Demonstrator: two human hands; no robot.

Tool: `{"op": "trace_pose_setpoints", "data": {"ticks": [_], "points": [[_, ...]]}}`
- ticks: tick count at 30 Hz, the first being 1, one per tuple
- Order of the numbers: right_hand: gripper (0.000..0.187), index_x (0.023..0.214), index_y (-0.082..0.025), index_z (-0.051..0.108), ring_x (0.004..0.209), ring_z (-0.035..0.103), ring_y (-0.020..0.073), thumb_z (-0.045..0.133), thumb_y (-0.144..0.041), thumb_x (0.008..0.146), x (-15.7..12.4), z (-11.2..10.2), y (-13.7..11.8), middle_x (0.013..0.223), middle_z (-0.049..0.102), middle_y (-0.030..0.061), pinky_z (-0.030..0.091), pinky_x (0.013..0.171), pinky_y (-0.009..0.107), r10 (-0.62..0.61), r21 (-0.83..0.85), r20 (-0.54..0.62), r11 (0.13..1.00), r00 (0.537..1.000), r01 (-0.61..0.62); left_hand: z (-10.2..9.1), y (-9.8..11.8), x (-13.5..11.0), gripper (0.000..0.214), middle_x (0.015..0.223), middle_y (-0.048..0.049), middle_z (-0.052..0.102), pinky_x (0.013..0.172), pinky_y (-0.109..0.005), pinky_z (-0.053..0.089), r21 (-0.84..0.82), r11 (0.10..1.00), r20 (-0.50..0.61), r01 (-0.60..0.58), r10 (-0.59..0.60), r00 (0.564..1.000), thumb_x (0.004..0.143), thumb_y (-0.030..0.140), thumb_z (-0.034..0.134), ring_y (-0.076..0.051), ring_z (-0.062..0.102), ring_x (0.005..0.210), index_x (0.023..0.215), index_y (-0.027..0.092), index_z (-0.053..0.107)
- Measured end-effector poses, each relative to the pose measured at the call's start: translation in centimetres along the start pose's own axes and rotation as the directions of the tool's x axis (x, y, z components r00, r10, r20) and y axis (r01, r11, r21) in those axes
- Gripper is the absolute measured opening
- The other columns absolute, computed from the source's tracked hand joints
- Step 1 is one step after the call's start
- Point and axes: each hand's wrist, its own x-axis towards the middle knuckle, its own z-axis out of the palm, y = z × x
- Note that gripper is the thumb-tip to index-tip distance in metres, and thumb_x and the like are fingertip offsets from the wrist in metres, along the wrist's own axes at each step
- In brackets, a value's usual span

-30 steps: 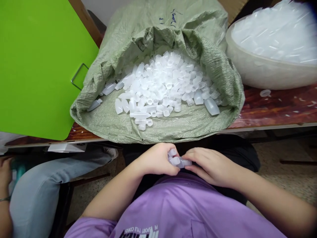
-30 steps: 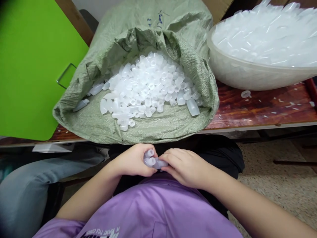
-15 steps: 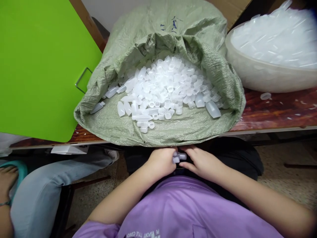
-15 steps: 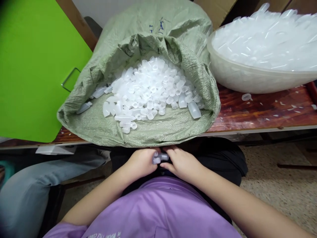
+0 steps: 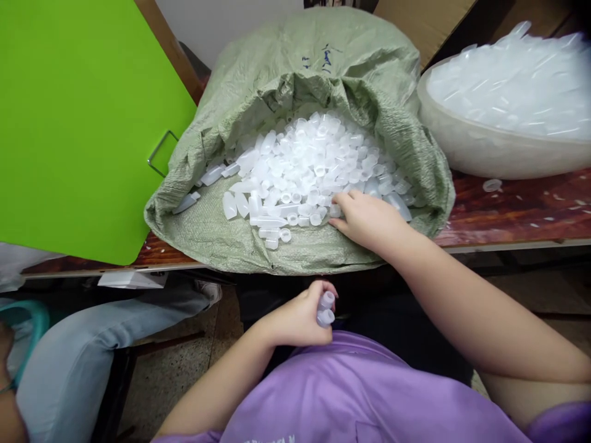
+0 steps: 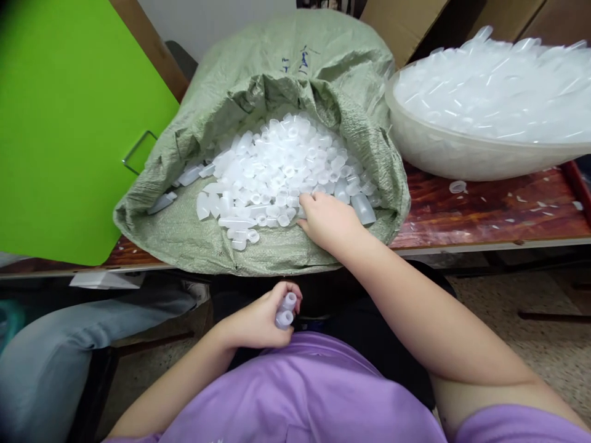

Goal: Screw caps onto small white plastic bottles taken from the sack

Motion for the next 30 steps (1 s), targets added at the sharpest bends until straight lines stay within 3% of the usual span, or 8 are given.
{"op": "trace_pose_setpoints", "data": {"ticks": [4, 7, 11, 15, 17, 21, 27, 30], "points": [[0.029, 0.103, -0.011, 0.057, 0.088, 0.060, 0.0298, 0.048, -0.032, 0.085, 0.5, 0.9, 0.0, 0.096, 0.062, 0.0149, 0.047, 0.071, 0.039, 0.011, 0.057, -0.017, 0.998, 1.000, -0.010, 0.5, -1.1, -0.7, 0.037, 0.084, 0.0000, 0.055, 0.070, -0.027, 0.046, -0.548, 0.836, 0.118, 0.027, 0.045, 0.992, 0.059, 0.006, 0.061, -0.013, 0.058, 0.079, 0.091, 0.017, 0.047], [0.030, 0.111, -0.012, 0.055, 0.089, 0.059, 0.0245, 0.045, -0.028, 0.087, -1.9, -0.1, 0.4, 0.099, 0.059, 0.0131, 0.048, 0.076, 0.036, -0.042, 0.255, -0.124, 0.964, 0.991, 0.073, 0.5, -1.4, -0.7, 0.040, 0.087, -0.0043, 0.059, 0.066, -0.029, 0.049, -0.730, 0.679, 0.138, 0.075, 0.038, 0.990, 0.064, 0.014, 0.068, -0.019, 0.063, 0.081, 0.100, 0.016, 0.050], [0.032, 0.122, -0.022, 0.051, 0.094, 0.058, 0.0169, 0.041, -0.026, 0.091, -6.4, -1.8, 0.6, 0.107, 0.056, 0.0084, 0.048, 0.081, 0.029, -0.366, 0.549, -0.006, 0.776, 0.930, 0.309, -0.4, -0.4, -0.7, 0.055, 0.095, -0.0080, 0.063, 0.065, -0.026, 0.048, -0.721, 0.690, 0.164, 0.064, 0.080, 0.983, 0.072, 0.020, 0.069, -0.015, 0.064, 0.077, 0.122, 0.019, 0.044], [0.024, 0.112, -0.022, 0.054, 0.086, 0.060, 0.0140, 0.050, -0.027, 0.089, -9.3, -2.0, 0.2, 0.097, 0.062, 0.0050, 0.050, 0.072, 0.025, -0.467, 0.688, 0.202, 0.694, 0.861, 0.215, -1.3, 1.1, -0.9, 0.042, 0.079, -0.0004, 0.062, 0.053, -0.018, 0.043, -0.630, 0.768, 0.167, 0.111, -0.006, 0.986, 0.070, 0.022, 0.072, -0.007, 0.056, 0.058, 0.103, 0.017, 0.048], [0.019, 0.104, -0.020, 0.057, 0.085, 0.061, 0.0136, 0.054, -0.026, 0.087, -9.8, -1.6, 0.3, 0.095, 0.064, 0.0048, 0.050, 0.072, 0.024, -0.480, 0.730, 0.181, 0.650, 0.859, 0.210, -1.7, 1.6, -0.9, 0.038, 0.068, 0.0035, 0.058, 0.045, -0.016, 0.037, -0.561, 0.812, 0.173, 0.164, -0.079, 0.982, 0.067, 0.025, 0.075, -0.005, 0.050, 0.050, 0.094, 0.016, 0.051], [0.022, 0.110, -0.020, 0.059, 0.097, 0.061, 0.0123, 0.050, -0.021, 0.089, -10.1, -1.1, 0.3, 0.107, 0.064, 0.0067, 0.049, 0.081, 0.022, -0.581, 0.765, -0.008, 0.521, 0.814, 0.379, -2.5, 2.3, -0.7, 0.036, 0.069, 0.0029, 0.061, 0.052, -0.017, 0.041, -0.553, 0.815, 0.169, 0.177, -0.098, 0.981, 0.058, 0.022, 0.080, -0.006, 0.054, 0.056, 0.085, 0.013, 0.059], [0.029, 0.115, -0.022, 0.059, 0.108, 0.058, 0.0139, 0.038, -0.027, 0.095, -10.5, -1.5, -0.5, 0.114, 0.065, 0.0037, 0.047, 0.090, 0.025, -0.668, 0.714, 0.005, 0.523, 0.745, 0.465, -3.4, 2.0, 0.3, 0.035, 0.068, -0.0002, 0.065, 0.050, -0.022, 0.048, -0.586, 0.741, 0.395, 0.328, -0.092, 0.914, 0.054, 0.026, 0.082, -0.010, 0.058, 0.053, 0.080, 0.012, 0.064], [0.029, 0.108, -0.019, 0.062, 0.084, 0.066, 0.0136, 0.044, -0.036, 0.092, -10.5, -0.8, -0.4, 0.096, 0.070, 0.0043, 0.051, 0.069, 0.023, -0.588, 0.671, 0.111, 0.639, 0.801, 0.377, -3.2, 2.1, 0.7, 0.034, 0.070, -0.0007, 0.065, 0.048, -0.019, 0.045, -0.536, 0.781, 0.398, 0.322, -0.103, 0.912, 0.059, 0.028, 0.080, -0.007, 0.055, 0.051, 0.085, 0.012, 0.065]]}}
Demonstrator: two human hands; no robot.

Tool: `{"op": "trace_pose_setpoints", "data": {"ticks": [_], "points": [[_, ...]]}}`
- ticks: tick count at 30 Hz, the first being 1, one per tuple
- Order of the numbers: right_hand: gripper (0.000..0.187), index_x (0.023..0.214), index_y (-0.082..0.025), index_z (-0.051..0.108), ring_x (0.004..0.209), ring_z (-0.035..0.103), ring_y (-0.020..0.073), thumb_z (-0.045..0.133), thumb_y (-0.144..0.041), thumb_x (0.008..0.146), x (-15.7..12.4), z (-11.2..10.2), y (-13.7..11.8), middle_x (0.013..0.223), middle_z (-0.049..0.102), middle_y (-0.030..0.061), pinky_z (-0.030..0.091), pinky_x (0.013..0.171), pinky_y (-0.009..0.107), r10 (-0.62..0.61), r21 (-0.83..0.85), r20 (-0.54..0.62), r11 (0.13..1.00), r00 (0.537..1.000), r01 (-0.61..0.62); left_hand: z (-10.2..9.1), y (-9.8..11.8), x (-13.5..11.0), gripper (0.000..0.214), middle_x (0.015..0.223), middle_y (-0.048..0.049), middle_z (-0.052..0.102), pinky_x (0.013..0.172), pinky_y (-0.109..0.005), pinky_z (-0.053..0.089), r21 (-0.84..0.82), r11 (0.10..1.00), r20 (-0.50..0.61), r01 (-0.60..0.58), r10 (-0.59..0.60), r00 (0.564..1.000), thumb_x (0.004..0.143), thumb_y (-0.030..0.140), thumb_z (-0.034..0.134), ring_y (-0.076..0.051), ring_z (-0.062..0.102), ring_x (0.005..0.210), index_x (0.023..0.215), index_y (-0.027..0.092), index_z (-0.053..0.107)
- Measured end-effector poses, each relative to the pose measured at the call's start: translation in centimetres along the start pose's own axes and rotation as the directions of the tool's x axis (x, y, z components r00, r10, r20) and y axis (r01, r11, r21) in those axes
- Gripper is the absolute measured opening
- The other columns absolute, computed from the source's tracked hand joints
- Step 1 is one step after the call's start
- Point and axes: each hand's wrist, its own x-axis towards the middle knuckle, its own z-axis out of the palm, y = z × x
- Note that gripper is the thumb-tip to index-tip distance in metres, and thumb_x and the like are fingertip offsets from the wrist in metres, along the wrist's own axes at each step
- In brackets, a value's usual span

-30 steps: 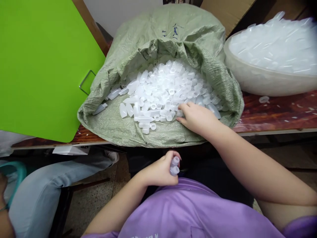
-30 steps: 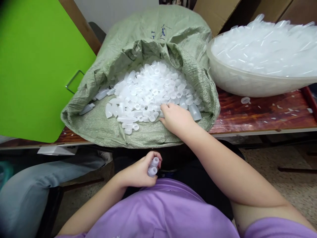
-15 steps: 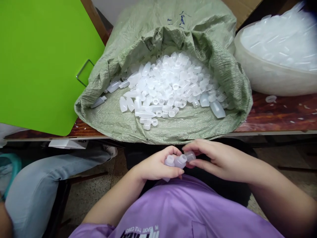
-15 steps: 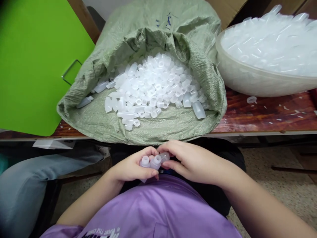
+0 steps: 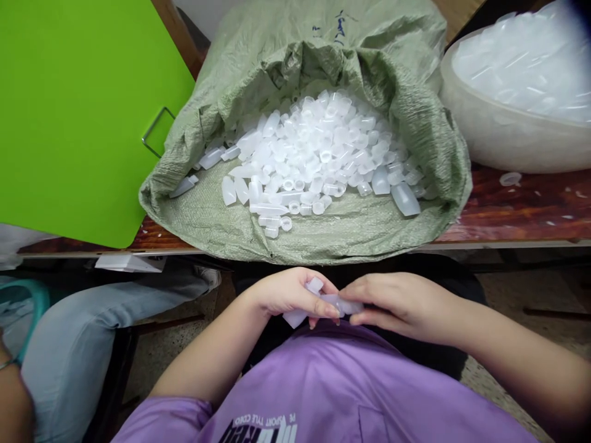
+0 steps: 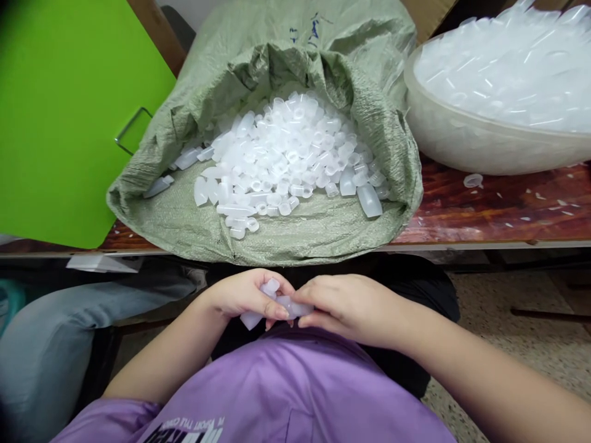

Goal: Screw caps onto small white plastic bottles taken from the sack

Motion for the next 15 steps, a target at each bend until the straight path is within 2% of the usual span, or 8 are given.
{"op": "trace_pose_setpoints", "data": {"ticks": [2, 4, 6, 8, 10, 12, 13, 15], "points": [[0.034, 0.089, -0.017, 0.066, 0.061, 0.063, 0.0137, 0.042, -0.041, 0.091, -0.1, 0.6, 0.5, 0.071, 0.068, 0.0028, 0.047, 0.053, 0.023, 0.156, -0.069, -0.030, 0.985, 0.987, -0.157, 0.3, 0.2, 0.1, 0.039, 0.072, -0.0009, 0.064, 0.049, -0.020, 0.045, 0.040, 0.999, -0.055, -0.022, 0.024, 0.998, 0.060, 0.028, 0.079, -0.008, 0.055, 0.054, 0.092, 0.012, 0.064], [0.040, 0.078, -0.017, 0.065, 0.055, 0.060, 0.0153, 0.039, -0.045, 0.091, -0.3, 1.1, 1.0, 0.063, 0.064, 0.0035, 0.044, 0.050, 0.026, 0.234, -0.150, -0.114, 0.957, 0.965, -0.250, 0.8, 0.3, 0.1, 0.043, 0.073, -0.0010, 0.063, 0.051, -0.020, 0.044, 0.086, 0.995, -0.123, -0.044, 0.054, 0.991, 0.060, 0.027, 0.079, -0.008, 0.055, 0.057, 0.095, 0.013, 0.061], [0.037, 0.091, -0.015, 0.063, 0.072, 0.064, 0.0191, 0.042, -0.046, 0.089, -0.6, 1.5, 1.2, 0.083, 0.067, 0.0094, 0.048, 0.060, 0.029, 0.155, -0.195, -0.204, 0.961, 0.967, -0.195, 1.1, 0.5, -0.1, 0.040, 0.072, -0.0002, 0.062, 0.052, -0.020, 0.043, 0.119, 0.991, -0.192, -0.056, 0.078, 0.978, 0.060, 0.027, 0.079, -0.008, 0.054, 0.057, 0.093, 0.013, 0.060], [0.033, 0.107, -0.016, 0.058, 0.085, 0.063, 0.0190, 0.047, -0.041, 0.089, -1.0, 1.7, 1.3, 0.099, 0.066, 0.0113, 0.050, 0.069, 0.029, 0.071, -0.180, -0.221, 0.977, 0.973, -0.112, 1.3, 0.5, -0.3, 0.037, 0.071, 0.0003, 0.061, 0.053, -0.020, 0.042, 0.134, 0.989, -0.227, -0.058, 0.088, 0.970, 0.060, 0.029, 0.078, -0.008, 0.053, 0.056, 0.089, 0.013, 0.059], [0.024, 0.100, -0.018, 0.059, 0.074, 0.064, 0.0158, 0.044, -0.034, 0.091, -1.3, 1.7, 1.3, 0.085, 0.067, 0.0063, 0.049, 0.062, 0.026, 0.107, -0.156, -0.164, 0.979, 0.981, -0.133, 1.4, 0.5, -0.5, 0.037, 0.069, 0.0005, 0.060, 0.052, -0.020, 0.040, 0.163, 0.985, -0.242, -0.052, 0.091, 0.966, 0.061, 0.031, 0.077, -0.008, 0.052, 0.056, 0.088, 0.013, 0.059], [0.025, 0.087, -0.018, 0.060, 0.059, 0.061, 0.0146, 0.042, -0.035, 0.091, -1.6, 1.8, 1.2, 0.069, 0.065, 0.0025, 0.046, 0.053, 0.025, 0.196, -0.160, -0.147, 0.963, 0.970, -0.219, 1.5, 0.5, -0.5, 0.038, 0.067, 0.0010, 0.059, 0.050, -0.019, 0.038, 0.208, 0.978, -0.258, -0.032, 0.086, 0.962, 0.062, 0.033, 0.076, -0.008, 0.050, 0.055, 0.090, 0.013, 0.060], [0.026, 0.088, -0.018, 0.060, 0.063, 0.062, 0.0158, 0.044, -0.038, 0.090, -1.7, 1.8, 1.2, 0.072, 0.065, 0.0040, 0.047, 0.054, 0.026, 0.200, -0.168, -0.173, 0.959, 0.965, -0.229, 1.5, 0.5, -0.5, 0.039, 0.066, 0.0013, 0.058, 0.050, -0.019, 0.037, 0.222, 0.975, -0.267, -0.028, 0.088, 0.960, 0.062, 0.034, 0.076, -0.008, 0.049, 0.055, 0.091, 0.013, 0.060], [0.026, 0.097, -0.017, 0.059, 0.078, 0.064, 0.0181, 0.047, -0.038, 0.089, -1.8, 1.9, 1.1, 0.090, 0.067, 0.0085, 0.049, 0.065, 0.029, 0.122, -0.177, -0.216, 0.971, 0.969, -0.162, 1.7, 0.4, -0.4, 0.040, 0.066, 0.0013, 0.058, 0.050, -0.020, 0.037, 0.229, 0.973, -0.265, -0.033, 0.095, 0.960, 0.063, 0.036, 0.075, -0.008, 0.049, 0.055, 0.092, 0.013, 0.059]]}}
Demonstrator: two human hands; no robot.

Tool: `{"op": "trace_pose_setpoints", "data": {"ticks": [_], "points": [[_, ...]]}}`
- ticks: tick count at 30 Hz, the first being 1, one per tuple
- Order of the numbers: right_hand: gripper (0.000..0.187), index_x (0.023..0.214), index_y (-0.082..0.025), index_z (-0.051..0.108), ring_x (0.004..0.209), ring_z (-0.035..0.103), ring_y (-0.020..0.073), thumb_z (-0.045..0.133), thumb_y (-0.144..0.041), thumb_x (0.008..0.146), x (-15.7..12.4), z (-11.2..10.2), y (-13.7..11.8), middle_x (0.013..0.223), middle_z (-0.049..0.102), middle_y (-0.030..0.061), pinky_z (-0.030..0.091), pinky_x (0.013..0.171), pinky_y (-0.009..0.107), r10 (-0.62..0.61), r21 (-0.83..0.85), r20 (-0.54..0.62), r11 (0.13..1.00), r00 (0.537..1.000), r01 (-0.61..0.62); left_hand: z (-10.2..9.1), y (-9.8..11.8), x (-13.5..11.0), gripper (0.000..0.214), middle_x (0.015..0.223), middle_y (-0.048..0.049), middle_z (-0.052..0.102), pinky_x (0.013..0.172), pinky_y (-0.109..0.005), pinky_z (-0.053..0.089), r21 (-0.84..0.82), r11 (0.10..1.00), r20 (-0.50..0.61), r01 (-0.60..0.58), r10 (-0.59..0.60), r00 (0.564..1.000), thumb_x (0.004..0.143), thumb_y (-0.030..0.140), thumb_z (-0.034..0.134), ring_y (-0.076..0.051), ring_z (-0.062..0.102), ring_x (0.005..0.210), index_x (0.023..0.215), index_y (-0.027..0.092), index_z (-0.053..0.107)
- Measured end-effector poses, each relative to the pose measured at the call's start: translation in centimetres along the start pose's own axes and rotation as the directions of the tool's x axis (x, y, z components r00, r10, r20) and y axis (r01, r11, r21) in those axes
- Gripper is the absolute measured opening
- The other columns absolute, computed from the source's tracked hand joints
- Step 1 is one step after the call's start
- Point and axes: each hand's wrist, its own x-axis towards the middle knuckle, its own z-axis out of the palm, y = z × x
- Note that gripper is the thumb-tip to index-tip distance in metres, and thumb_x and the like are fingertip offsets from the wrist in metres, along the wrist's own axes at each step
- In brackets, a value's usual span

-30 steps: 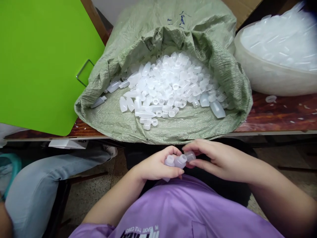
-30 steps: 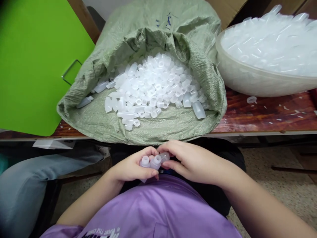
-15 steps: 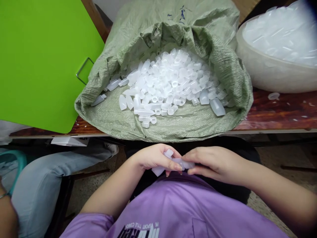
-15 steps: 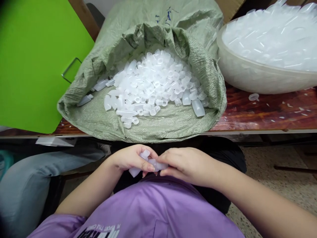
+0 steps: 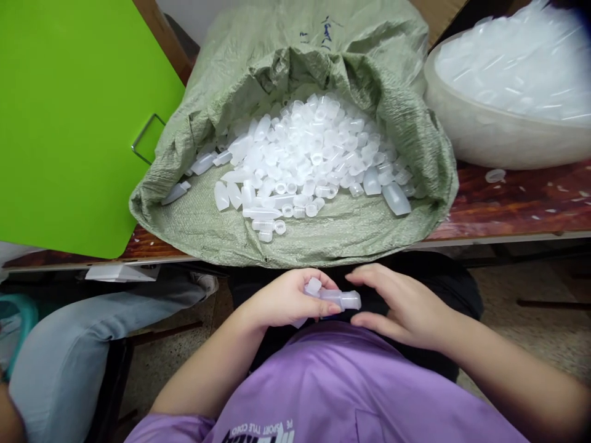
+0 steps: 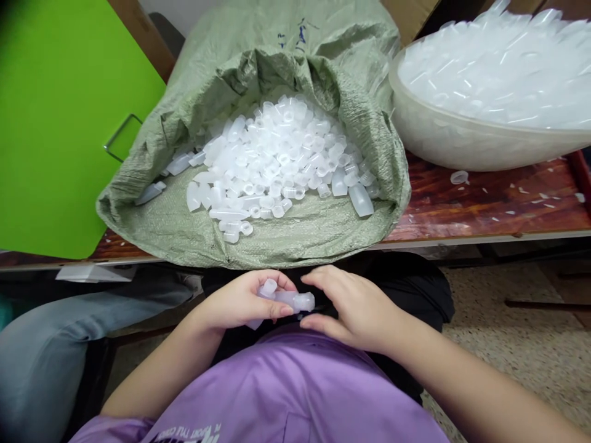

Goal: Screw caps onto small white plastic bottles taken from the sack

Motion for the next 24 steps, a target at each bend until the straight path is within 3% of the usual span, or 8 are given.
{"op": "trace_pose_setpoints", "data": {"ticks": [2, 6, 9, 11, 15, 19, 21, 24], "points": [[0.025, 0.101, -0.018, 0.058, 0.079, 0.063, 0.0174, 0.046, -0.036, 0.089, 0.0, 0.0, -0.1, 0.090, 0.066, 0.0078, 0.049, 0.067, 0.029, -0.025, 0.020, 0.028, 1.000, 0.999, 0.024, 0.1, 0.0, 0.0, 0.040, 0.067, 0.0014, 0.057, 0.050, -0.020, 0.037, 0.016, 1.000, 0.005, -0.009, 0.009, 1.000, 0.063, 0.036, 0.074, -0.008, 0.048, 0.055, 0.092, 0.013, 0.060], [0.029, 0.091, -0.017, 0.059, 0.063, 0.059, 0.0148, 0.038, -0.036, 0.093, 0.1, 0.2, -0.3, 0.073, 0.063, 0.0043, 0.046, 0.056, 0.026, 0.101, 0.080, 0.087, 0.991, 0.991, -0.108, 0.1, -0.2, -0.3, 0.041, 0.067, 0.0017, 0.056, 0.049, -0.020, 0.035, 0.044, 0.999, -0.020, -0.015, 0.016, 1.000, 0.064, 0.037, 0.073, -0.007, 0.045, 0.053, 0.094, 0.013, 0.060], [0.029, 0.109, -0.015, 0.053, 0.084, 0.060, 0.0180, 0.048, -0.036, 0.088, 0.0, 0.4, -0.5, 0.098, 0.063, 0.0097, 0.049, 0.070, 0.029, -0.032, 0.098, 0.030, 0.995, 0.999, 0.029, 0.1, -0.3, -0.4, 0.039, 0.067, 0.0015, 0.056, 0.050, -0.020, 0.035, 0.027, 0.999, -0.013, -0.030, 0.030, 0.999, 0.064, 0.036, 0.073, -0.007, 0.045, 0.054, 0.093, 0.013, 0.060], [0.022, 0.105, -0.016, 0.054, 0.079, 0.059, 0.0174, 0.046, -0.030, 0.090, 0.0, 0.7, -0.7, 0.091, 0.064, 0.0079, 0.047, 0.068, 0.030, -0.056, 0.073, 0.035, 0.996, 0.998, 0.053, 0.2, -0.3, -0.5, 0.037, 0.066, 0.0021, 0.055, 0.050, -0.020, 0.035, 0.026, 0.999, -0.021, -0.033, 0.034, 0.999, 0.065, 0.035, 0.073, -0.007, 0.045, 0.054, 0.092, 0.013, 0.060], [0.017, 0.093, -0.015, 0.056, 0.068, 0.055, 0.0157, 0.045, -0.027, 0.089, 0.3, 1.6, -0.9, 0.075, 0.060, 0.0049, 0.045, 0.060, 0.028, 0.080, 0.138, -0.001, 0.987, 0.997, -0.079, 0.8, -0.2, -0.7, 0.028, 0.068, 0.0018, 0.058, 0.055, -0.020, 0.039, 0.085, 0.992, -0.137, -0.089, 0.100, 0.986, 0.069, 0.031, 0.069, -0.008, 0.049, 0.058, 0.090, 0.014, 0.060], [0.016, 0.091, -0.017, 0.057, 0.071, 0.058, 0.0136, 0.045, -0.028, 0.089, 0.9, 2.9, -0.3, 0.079, 0.062, 0.0038, 0.047, 0.063, 0.025, 0.230, 0.290, 0.027, 0.929, 0.973, -0.228, 1.5, -0.7, -0.4, 0.024, 0.078, -0.0013, 0.064, 0.060, -0.023, 0.043, 0.344, 0.936, -0.242, -0.069, 0.159, 0.957, 0.075, 0.032, 0.062, -0.013, 0.056, 0.066, 0.095, 0.017, 0.061], [0.018, 0.096, -0.018, 0.058, 0.076, 0.061, 0.0143, 0.045, -0.028, 0.090, 1.0, 3.3, 0.0, 0.086, 0.064, 0.0049, 0.049, 0.066, 0.025, 0.260, 0.239, 0.062, 0.934, 0.964, -0.267, 1.5, -1.3, 0.1, 0.023, 0.091, -0.0043, 0.067, 0.070, -0.027, 0.046, 0.501, 0.861, -0.242, -0.090, 0.239, 0.940, 0.078, 0.030, 0.058, -0.017, 0.060, 0.078, 0.098, 0.019, 0.062], [0.028, 0.108, -0.016, 0.057, 0.079, 0.064, 0.0194, 0.046, -0.033, 0.089, 0.8, 2.9, -0.2, 0.094, 0.066, 0.0090, 0.049, 0.066, 0.030, 0.218, -0.075, 0.015, 0.974, 0.976, -0.216, 0.9, -2.4, 1.4, 0.025, 0.106, -0.0066, 0.066, 0.085, -0.030, 0.044, 0.666, 0.731, -0.154, -0.151, 0.332, 0.931, 0.081, 0.024, 0.053, -0.021, 0.060, 0.096, 0.105, 0.020, 0.062]]}}
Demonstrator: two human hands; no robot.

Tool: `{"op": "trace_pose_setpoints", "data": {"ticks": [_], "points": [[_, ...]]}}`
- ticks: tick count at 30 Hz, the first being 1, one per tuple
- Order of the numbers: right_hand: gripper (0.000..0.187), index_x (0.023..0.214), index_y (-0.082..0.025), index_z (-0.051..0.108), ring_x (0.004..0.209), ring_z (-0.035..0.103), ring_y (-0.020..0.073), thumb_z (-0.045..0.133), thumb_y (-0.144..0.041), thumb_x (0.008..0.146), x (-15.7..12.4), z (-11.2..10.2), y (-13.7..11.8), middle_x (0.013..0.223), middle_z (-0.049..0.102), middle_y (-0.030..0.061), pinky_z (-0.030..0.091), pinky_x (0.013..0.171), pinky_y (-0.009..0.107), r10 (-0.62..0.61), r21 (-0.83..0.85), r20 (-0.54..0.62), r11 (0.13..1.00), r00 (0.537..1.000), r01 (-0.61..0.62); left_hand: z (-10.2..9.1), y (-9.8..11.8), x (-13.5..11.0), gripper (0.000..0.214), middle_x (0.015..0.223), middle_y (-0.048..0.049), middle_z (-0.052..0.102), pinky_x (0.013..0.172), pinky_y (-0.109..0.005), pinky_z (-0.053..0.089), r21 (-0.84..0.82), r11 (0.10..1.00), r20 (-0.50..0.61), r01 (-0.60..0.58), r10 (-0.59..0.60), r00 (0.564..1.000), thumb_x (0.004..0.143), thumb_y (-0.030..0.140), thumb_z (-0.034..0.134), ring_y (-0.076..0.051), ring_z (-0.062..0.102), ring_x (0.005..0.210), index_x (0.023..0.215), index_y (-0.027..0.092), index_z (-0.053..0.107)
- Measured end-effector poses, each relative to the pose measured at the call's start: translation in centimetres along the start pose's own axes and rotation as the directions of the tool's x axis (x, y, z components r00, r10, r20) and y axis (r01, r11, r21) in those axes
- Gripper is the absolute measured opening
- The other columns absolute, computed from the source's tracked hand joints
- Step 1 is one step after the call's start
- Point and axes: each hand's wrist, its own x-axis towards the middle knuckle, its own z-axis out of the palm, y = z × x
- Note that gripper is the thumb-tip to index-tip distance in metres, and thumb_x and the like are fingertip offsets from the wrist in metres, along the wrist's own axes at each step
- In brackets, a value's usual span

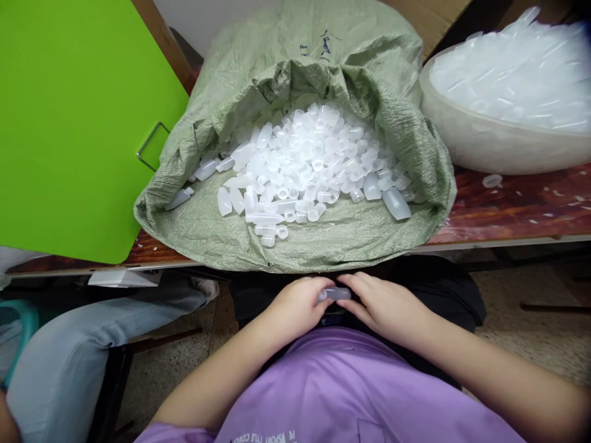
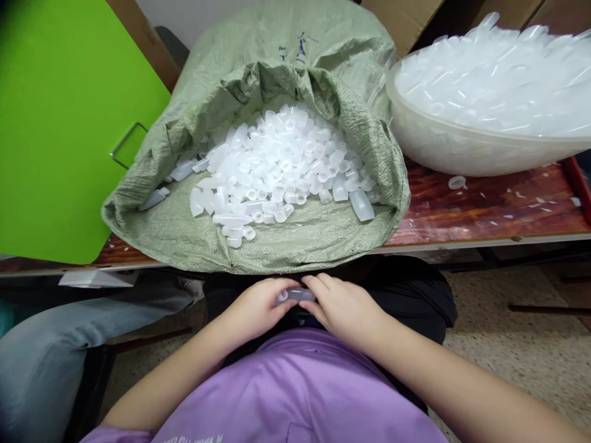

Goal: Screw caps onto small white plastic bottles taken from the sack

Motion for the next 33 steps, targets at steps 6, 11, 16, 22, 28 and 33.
{"op": "trace_pose_setpoints", "data": {"ticks": [6, 11, 16, 22, 28, 33], "points": [[0.025, 0.097, -0.016, 0.063, 0.079, 0.062, 0.0235, 0.043, -0.030, 0.091, 2.2, -5.0, 0.6, 0.086, 0.066, 0.0108, 0.044, 0.071, 0.034, -0.117, -0.350, -0.407, 0.936, 0.906, -0.036, 0.6, -2.9, 3.1, 0.031, 0.112, -0.0098, 0.063, 0.102, -0.039, 0.031, 0.222, 0.973, -0.172, 0.062, -0.024, 0.985, 0.082, 0.016, 0.048, -0.027, 0.051, 0.112, 0.110, 0.019, 0.061], [0.032, 0.105, -0.013, 0.058, 0.085, 0.060, 0.0290, 0.042, -0.036, 0.089, 8.7, -7.5, 2.7, 0.097, 0.062, 0.0147, 0.045, 0.068, 0.037, 0.170, -0.395, -0.437, 0.846, 0.883, -0.358, 0.4, -3.5, 2.8, 0.019, 0.101, -0.0128, 0.063, 0.098, -0.042, 0.033, 0.296, 0.947, -0.169, 0.124, -0.076, 0.983, 0.080, 0.022, 0.051, -0.031, 0.054, 0.104, 0.093, 0.017, 0.064], [0.032, 0.112, -0.008, 0.053, 0.088, 0.059, 0.0320, 0.046, -0.024, 0.085, 11.7, -7.0, 3.6, 0.099, 0.060, 0.0185, 0.045, 0.070, 0.040, 0.220, -0.416, -0.350, 0.834, 0.910, -0.361, -0.7, -3.2, -0.6, 0.038, 0.101, -0.0105, 0.062, 0.085, -0.034, 0.044, 0.114, 0.984, -0.028, 0.138, -0.136, 0.990, 0.077, 0.022, 0.051, -0.025, 0.058, 0.095, 0.115, 0.016, 0.054], [0.032, 0.114, -0.013, 0.054, 0.084, 0.059, 0.0224, 0.044, -0.030, 0.088, 7.3, -6.8, 1.7, 0.100, 0.055, 0.0135, 0.048, 0.078, 0.036, 0.053, -0.085, -0.413, 0.992, 0.909, -0.096, -2.3, -2.4, -2.5, 0.053, 0.118, -0.0076, 0.055, 0.095, -0.032, 0.039, -0.334, 0.943, 0.203, 0.012, 0.060, 0.977, 0.082, 0.025, 0.054, -0.018, 0.052, 0.106, 0.133, 0.022, 0.041], [0.025, 0.111, -0.021, 0.051, 0.094, 0.059, 0.0168, 0.052, -0.022, 0.086, 2.1, -5.0, -1.5, 0.102, 0.060, 0.0085, 0.050, 0.078, 0.028, -0.375, 0.289, -0.178, 0.864, 0.910, 0.412, -2.4, -0.4, -1.2, 0.058, 0.120, -0.0074, 0.054, 0.096, -0.034, 0.037, -0.594, 0.795, 0.156, -0.124, 0.265, 0.951, 0.081, 0.026, 0.059, -0.019, 0.050, 0.110, 0.135, 0.023, 0.038], [0.029, 0.116, -0.022, 0.051, 0.098, 0.059, 0.0162, 0.051, -0.016, 0.087, 1.4, -4.0, -1.2, 0.104, 0.065, 0.0074, 0.049, 0.083, 0.030, -0.382, 0.271, -0.162, 0.870, 0.910, 0.413, -2.5, 0.1, -1.0, 0.037, 0.099, -0.0051, 0.058, 0.076, -0.027, 0.044, -0.509, 0.858, 0.223, -0.063, 0.202, 0.954, 0.079, 0.024, 0.057, -0.015, 0.054, 0.084, 0.115, 0.016, 0.053]]}}
